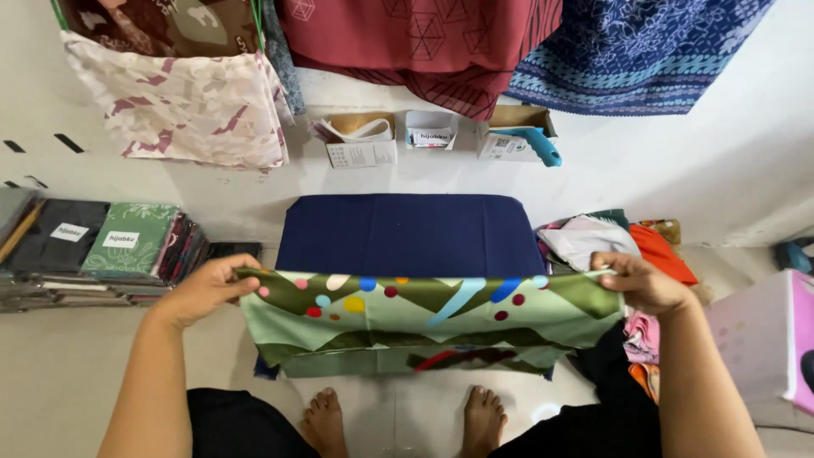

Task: A person is seen sitting on the floor, unfolding a patterned scarf on a blue mat. They smooth the fabric with their hands, use a lint roller to remove debris, and then carefully fold the scarf into a neat square.

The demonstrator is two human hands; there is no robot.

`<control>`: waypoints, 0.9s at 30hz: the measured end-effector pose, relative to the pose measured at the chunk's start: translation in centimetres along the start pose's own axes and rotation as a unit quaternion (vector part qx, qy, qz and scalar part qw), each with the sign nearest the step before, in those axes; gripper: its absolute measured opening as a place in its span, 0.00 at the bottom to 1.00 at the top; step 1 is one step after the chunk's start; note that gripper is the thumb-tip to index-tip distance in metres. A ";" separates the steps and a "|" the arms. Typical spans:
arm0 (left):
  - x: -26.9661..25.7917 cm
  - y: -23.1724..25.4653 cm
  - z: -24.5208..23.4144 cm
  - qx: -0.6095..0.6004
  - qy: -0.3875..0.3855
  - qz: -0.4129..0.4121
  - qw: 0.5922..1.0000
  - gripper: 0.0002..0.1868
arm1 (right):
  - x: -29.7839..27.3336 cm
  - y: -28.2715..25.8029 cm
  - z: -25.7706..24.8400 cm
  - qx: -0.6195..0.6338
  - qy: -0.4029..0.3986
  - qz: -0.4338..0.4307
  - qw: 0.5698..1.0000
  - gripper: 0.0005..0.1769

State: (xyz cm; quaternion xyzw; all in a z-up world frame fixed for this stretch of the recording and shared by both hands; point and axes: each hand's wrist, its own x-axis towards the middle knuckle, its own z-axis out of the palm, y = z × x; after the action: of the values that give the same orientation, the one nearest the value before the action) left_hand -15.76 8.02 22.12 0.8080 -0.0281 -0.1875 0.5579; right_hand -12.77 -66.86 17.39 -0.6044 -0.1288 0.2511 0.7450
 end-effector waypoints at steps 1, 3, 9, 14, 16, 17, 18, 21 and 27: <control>-0.6 0.2 -0.4 -0.001 0.008 0.040 0.999 0.08 | -0.5 -0.4 -0.4 -0.034 -0.011 -0.043 0.998 0.08; -0.6 1.2 -0.5 -0.013 0.046 0.089 0.995 0.07 | -0.2 -1.4 0.0 -0.042 0.020 -0.094 0.994 0.06; 6.7 2.3 -0.5 -0.071 0.243 0.187 0.949 0.08 | 5.4 -4.9 3.7 -0.054 0.218 -0.202 0.953 0.09; 17.7 -2.5 -1.6 0.047 0.363 0.206 0.907 0.07 | 13.8 -1.7 1.3 -0.189 0.382 -0.252 0.869 0.09; 21.3 -4.8 -1.5 0.071 0.383 0.163 0.907 0.08 | 17.0 0.6 -0.9 -0.273 0.417 -0.217 0.839 0.08; 22.2 -5.5 -1.1 0.071 0.380 0.161 0.908 0.08 | 18.6 2.4 -2.6 -0.273 0.419 -0.214 0.839 0.08; 23.2 -6.2 -0.6 0.109 0.381 0.140 0.907 0.10 | 20.1 4.2 -4.3 -0.343 0.439 -0.162 0.814 0.09; 25.8 -8.2 0.2 0.171 0.364 0.086 0.911 0.13 | 23.7 7.8 -7.3 -0.434 0.450 -0.085 0.776 0.11; 29.0 -9.6 1.0 0.238 0.321 -0.041 0.916 0.11 | 27.9 11.8 -9.2 -0.482 0.430 0.020 0.763 0.14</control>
State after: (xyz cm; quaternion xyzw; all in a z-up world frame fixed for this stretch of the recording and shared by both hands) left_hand 9.21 3.32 5.22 0.9340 0.1415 0.0717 0.3202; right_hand 12.65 -58.06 0.71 -0.9309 0.1138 -0.1156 0.3274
